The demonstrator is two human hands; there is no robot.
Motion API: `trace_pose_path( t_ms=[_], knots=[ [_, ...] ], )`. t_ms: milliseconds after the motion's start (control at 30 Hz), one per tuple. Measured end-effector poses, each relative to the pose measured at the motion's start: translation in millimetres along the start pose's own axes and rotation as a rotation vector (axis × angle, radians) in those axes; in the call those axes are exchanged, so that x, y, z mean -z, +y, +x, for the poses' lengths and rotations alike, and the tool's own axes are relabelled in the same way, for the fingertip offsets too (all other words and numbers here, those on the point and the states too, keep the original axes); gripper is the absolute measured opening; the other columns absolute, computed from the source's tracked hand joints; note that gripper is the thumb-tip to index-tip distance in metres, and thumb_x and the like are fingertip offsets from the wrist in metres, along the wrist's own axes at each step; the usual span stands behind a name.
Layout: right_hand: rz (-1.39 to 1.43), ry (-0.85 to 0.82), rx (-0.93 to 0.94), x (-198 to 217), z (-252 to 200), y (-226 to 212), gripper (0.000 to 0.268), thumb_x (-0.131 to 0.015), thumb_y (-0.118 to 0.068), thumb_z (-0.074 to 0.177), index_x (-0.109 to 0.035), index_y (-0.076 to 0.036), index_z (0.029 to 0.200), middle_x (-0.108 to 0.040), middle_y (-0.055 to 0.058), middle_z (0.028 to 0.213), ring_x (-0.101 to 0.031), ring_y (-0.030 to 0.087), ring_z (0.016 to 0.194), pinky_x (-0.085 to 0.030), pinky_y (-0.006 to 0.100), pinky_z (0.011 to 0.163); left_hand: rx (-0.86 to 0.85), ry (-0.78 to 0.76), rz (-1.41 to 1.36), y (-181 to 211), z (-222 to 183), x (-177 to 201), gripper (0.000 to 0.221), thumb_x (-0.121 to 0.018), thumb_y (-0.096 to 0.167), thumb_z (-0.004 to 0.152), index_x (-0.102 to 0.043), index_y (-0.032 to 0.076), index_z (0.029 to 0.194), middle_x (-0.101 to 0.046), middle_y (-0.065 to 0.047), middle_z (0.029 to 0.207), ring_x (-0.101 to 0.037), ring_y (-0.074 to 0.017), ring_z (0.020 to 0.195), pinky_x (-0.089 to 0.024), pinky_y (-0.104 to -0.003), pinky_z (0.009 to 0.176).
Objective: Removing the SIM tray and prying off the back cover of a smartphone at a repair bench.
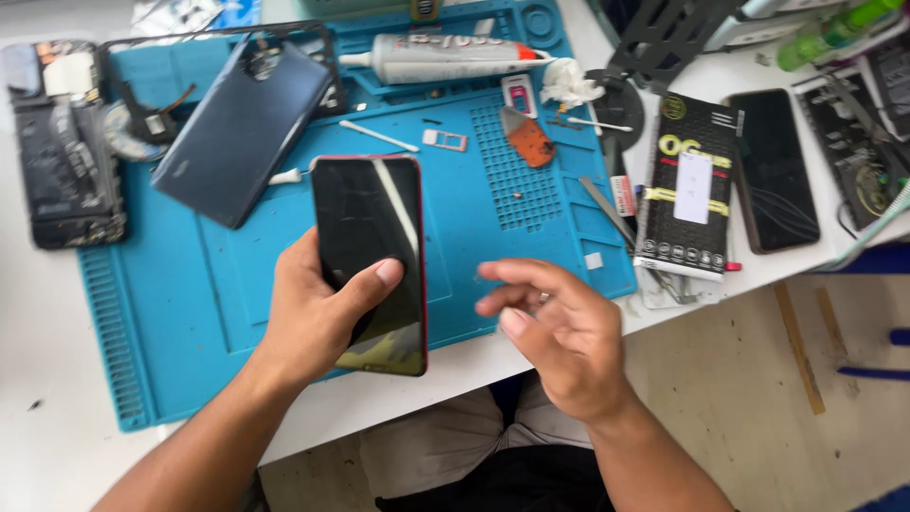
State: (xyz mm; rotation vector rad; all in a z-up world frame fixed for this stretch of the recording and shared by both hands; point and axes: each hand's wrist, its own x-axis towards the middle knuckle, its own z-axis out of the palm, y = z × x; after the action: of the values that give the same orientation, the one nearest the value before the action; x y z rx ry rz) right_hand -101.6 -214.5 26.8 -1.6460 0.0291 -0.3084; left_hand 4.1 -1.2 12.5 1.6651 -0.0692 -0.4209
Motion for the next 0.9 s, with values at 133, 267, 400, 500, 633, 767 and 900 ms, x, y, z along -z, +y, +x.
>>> trace_pose_path(
  t_ms=[133,267,400,500,633,767,900],
  knots=[
    [0.144,-0.155,-0.252,-28,11,11,0.038,-0.063,-0.014,0.093,-0.065,0.006,0.125,-0.077,0.022,0.111,-0.077,0.025,0.089,-0.059,0.03,0.067,0.034,0.058,-0.034,0,0,5,0.04,-0.078,0.039,0.077,-0.065,0.008,0.098,-0.062,0.002,0.086,-0.054,-0.0082,0.08,-0.05,-0.027,0.067],
    [0.225,-0.158,-0.141,-40,8,27,0.032,-0.069,-0.007,0.089,-0.069,0.014,0.113,-0.077,0.028,0.092,-0.075,0.023,0.076,-0.064,0.033,0.059,-0.141,0.079,-0.309,-10,6,4,0.031,-0.088,0.024,0.076,-0.071,0.002,0.09,-0.07,-0.012,0.071,-0.067,-0.0148,0.069,-0.056,-0.03,0.054],
    [0.237,-0.169,-0.131,-45,7,28,0.029,-0.073,-0.004,0.086,-0.069,0.014,0.109,-0.076,0.027,0.087,-0.076,0.022,0.07,-0.067,0.036,0.06,-0.16,0.068,-0.321,-9,6,3,0.031,-0.089,0.023,0.078,-0.071,0.001,0.09,-0.071,-0.013,0.071,-0.067,-0.014,0.069,-0.058,-0.03,0.054],
    [0.252,-0.157,-0.135,-47,7,29,0.03,-0.075,-0.004,0.085,-0.068,0.014,0.109,-0.074,0.025,0.085,-0.075,0.02,0.069,-0.067,0.036,0.06,-0.173,0.058,-0.312,-8,7,4,0.03,-0.088,0.023,0.078,-0.071,0.002,0.089,-0.072,-0.013,0.072,-0.068,-0.0137,0.068,-0.059,-0.03,0.054],
    [0.224,-0.144,-0.125,-49,9,30,0.029,-0.075,-0.005,0.085,-0.067,0.012,0.107,-0.073,0.024,0.082,-0.074,0.019,0.067,-0.067,0.035,0.058,-0.168,0.026,-0.314,-2,5,6,0.028,-0.088,0.021,0.079,-0.068,0.002,0.086,-0.07,-0.012,0.07,-0.066,-0.0125,0.066,-0.057,-0.028,0.052],
    [0.187,-0.13,-0.089,-53,12,29,0.032,-0.073,-0.006,0.086,-0.065,0.011,0.112,-0.073,0.023,0.085,-0.073,0.018,0.068,-0.067,0.036,0.061,-0.173,0.014,-0.323,-10,7,5,0.027,-0.088,0.019,0.079,-0.068,0.001,0.086,-0.07,-0.012,0.068,-0.065,-0.0126,0.065,-0.056,-0.027,0.051],
    [0.118,-0.121,-0.07,-51,16,33,0.037,-0.07,-0.007,0.089,-0.063,0.009,0.121,-0.069,0.017,0.078,-0.064,0.012,0.064,-0.06,0.03,0.055,-0.216,0.002,-0.29,-10,8,4,0.026,-0.088,0.015,0.078,-0.068,0.001,0.086,-0.068,-0.012,0.068,-0.065,-0.013,0.066,-0.055,-0.027,0.05]
  ],
)
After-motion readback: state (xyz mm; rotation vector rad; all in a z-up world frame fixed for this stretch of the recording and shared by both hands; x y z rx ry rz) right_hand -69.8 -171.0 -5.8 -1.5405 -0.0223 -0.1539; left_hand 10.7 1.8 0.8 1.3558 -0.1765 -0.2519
